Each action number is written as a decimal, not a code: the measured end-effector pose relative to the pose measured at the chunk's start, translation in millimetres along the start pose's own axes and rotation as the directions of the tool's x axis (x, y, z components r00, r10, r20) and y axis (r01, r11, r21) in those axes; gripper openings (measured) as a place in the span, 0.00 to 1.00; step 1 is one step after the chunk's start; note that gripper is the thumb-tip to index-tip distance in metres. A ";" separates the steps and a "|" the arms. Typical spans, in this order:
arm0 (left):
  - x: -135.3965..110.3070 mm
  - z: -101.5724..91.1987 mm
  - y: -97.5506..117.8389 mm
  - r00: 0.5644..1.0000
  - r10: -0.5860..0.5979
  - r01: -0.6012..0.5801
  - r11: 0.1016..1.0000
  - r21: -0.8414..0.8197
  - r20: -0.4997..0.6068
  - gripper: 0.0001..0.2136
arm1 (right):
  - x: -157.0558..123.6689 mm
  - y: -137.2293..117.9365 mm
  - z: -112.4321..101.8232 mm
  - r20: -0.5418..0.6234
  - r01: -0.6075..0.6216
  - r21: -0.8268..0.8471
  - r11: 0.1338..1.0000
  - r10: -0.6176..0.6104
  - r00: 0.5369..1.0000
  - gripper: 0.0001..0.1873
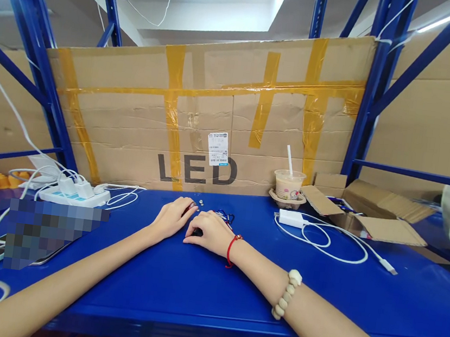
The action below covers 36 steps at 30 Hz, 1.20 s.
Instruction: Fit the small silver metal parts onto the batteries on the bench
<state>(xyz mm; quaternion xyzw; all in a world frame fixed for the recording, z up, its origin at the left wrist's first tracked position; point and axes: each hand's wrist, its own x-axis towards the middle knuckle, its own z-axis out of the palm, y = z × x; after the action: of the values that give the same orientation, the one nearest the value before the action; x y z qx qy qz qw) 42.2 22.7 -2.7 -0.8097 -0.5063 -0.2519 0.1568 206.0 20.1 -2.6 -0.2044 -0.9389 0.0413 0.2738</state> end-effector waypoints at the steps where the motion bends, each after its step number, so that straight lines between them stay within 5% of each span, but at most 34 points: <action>1: 0.0 0.0 0.1 1.000 -0.002 0.002 1.000 -0.002 0.000 0.11 | 0.1 -0.8 -0.5 0.003 0.002 -0.005 1.000 -0.002 1.000 0.06; 18: 0.6 -1.5 1.9 1.000 -0.002 0.002 1.000 -0.010 0.019 0.12 | 0.4 -4.2 -3.7 0.014 0.006 -0.075 0.997 -0.005 1.000 0.07; 28: 0.9 -4.2 2.1 0.992 0.098 -0.087 0.987 -0.133 0.081 0.11 | -1.0 2.2 1.8 -0.107 -0.044 -0.042 0.998 0.039 0.993 0.11; 31: 0.5 -5.5 2.0 0.985 0.139 -0.121 0.980 -0.159 0.106 0.11 | -0.5 2.2 1.8 -0.250 -0.137 0.134 0.981 0.167 0.954 0.14; 36: -1.0 -6.4 2.3 0.976 0.187 -0.163 0.967 -0.198 0.113 0.11 | 1.9 9.1 -1.6 -0.370 -0.285 0.494 0.822 0.495 0.787 0.16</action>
<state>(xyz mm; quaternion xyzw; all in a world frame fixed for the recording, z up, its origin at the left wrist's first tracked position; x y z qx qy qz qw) 42.2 17.6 2.0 -0.8772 -0.4158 -0.2302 0.0681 208.7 29.1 -2.1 -0.3396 -0.7450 0.2429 0.5203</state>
